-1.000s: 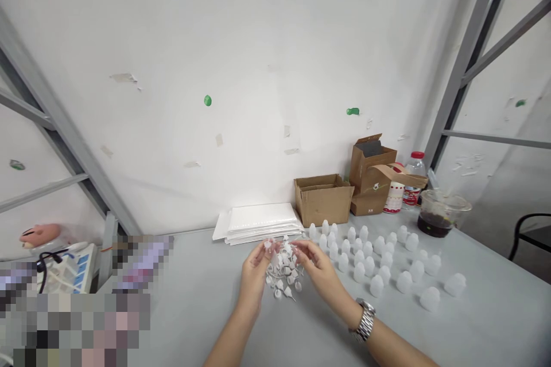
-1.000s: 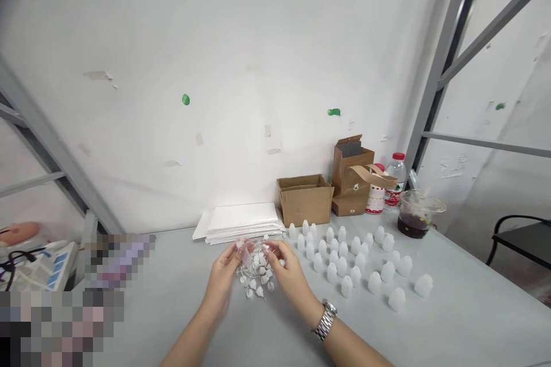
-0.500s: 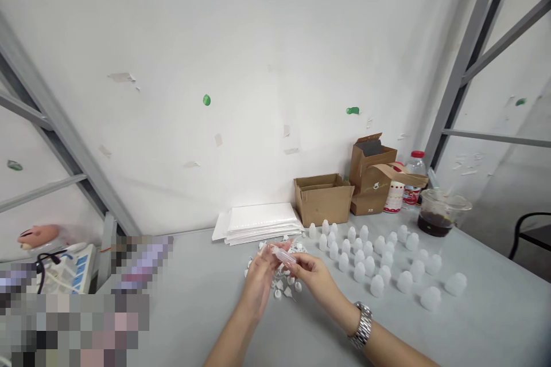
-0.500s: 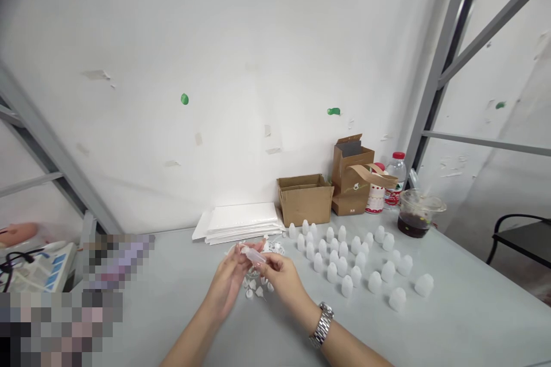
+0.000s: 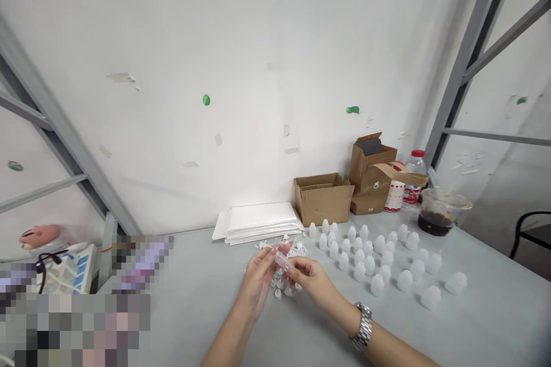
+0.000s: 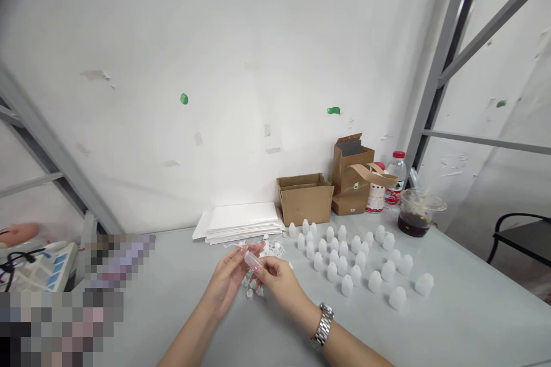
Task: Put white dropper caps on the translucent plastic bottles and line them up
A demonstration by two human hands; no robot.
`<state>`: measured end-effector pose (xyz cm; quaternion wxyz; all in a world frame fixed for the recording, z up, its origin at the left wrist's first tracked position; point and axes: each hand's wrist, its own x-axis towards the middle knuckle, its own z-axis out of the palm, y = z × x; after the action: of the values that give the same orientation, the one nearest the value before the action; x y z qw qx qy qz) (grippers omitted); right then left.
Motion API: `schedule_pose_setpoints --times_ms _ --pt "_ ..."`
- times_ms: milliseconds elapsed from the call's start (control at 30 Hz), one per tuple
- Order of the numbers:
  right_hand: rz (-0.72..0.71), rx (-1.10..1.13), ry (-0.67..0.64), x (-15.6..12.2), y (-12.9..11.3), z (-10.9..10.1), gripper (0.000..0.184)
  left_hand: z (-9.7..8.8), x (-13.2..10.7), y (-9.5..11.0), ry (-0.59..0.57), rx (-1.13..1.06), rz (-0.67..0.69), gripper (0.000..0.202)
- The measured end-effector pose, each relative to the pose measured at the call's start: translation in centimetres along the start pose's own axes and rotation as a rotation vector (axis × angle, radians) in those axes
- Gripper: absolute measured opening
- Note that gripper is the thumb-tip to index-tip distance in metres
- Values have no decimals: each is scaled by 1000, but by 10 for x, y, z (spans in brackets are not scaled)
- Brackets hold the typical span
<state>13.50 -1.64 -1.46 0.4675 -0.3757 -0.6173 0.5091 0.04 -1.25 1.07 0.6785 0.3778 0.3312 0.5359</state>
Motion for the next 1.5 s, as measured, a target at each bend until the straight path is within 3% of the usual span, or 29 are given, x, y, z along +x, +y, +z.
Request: schedule_pose_setpoints --times_ms 167,300,400,533,633,800,933,1100,1200,1267,1333,1500 --pt "-287 -429 218 -9 1 2 21 -1 2 -2 32 -50 -43 28" --pt "-315 -451 246 -11 0 3 20 -2 4 -6 20 -48 -27 31" --pt "-131 -256 206 -6 -3 3 29 -4 5 -7 -17 -64 -50 29" --pt "106 215 6 1 -1 2 40 -7 5 -6 -44 -76 -86 26" --pt "148 426 -79 3 1 2 37 -6 3 -3 -24 -88 -108 27" --pt "172 450 -158 2 0 2 38 -7 2 0 -18 -145 -121 24" --pt "77 153 -69 0 -3 3 41 -9 4 0 -40 -117 -113 22" --pt "-288 -468 201 -10 -2 3 23 -10 5 -2 -27 -79 -104 25" --pt "-401 -555 248 -12 -1 4 19 -10 5 -3 -31 -95 -114 26" --pt "-342 -485 243 -10 0 3 19 -11 5 -4 -42 -115 -125 26" --pt "-188 -307 194 -6 0 3 27 -11 4 -5 -46 -121 -138 25" --pt "192 405 -81 1 2 0 37 -9 2 -3 -89 -101 -146 23"
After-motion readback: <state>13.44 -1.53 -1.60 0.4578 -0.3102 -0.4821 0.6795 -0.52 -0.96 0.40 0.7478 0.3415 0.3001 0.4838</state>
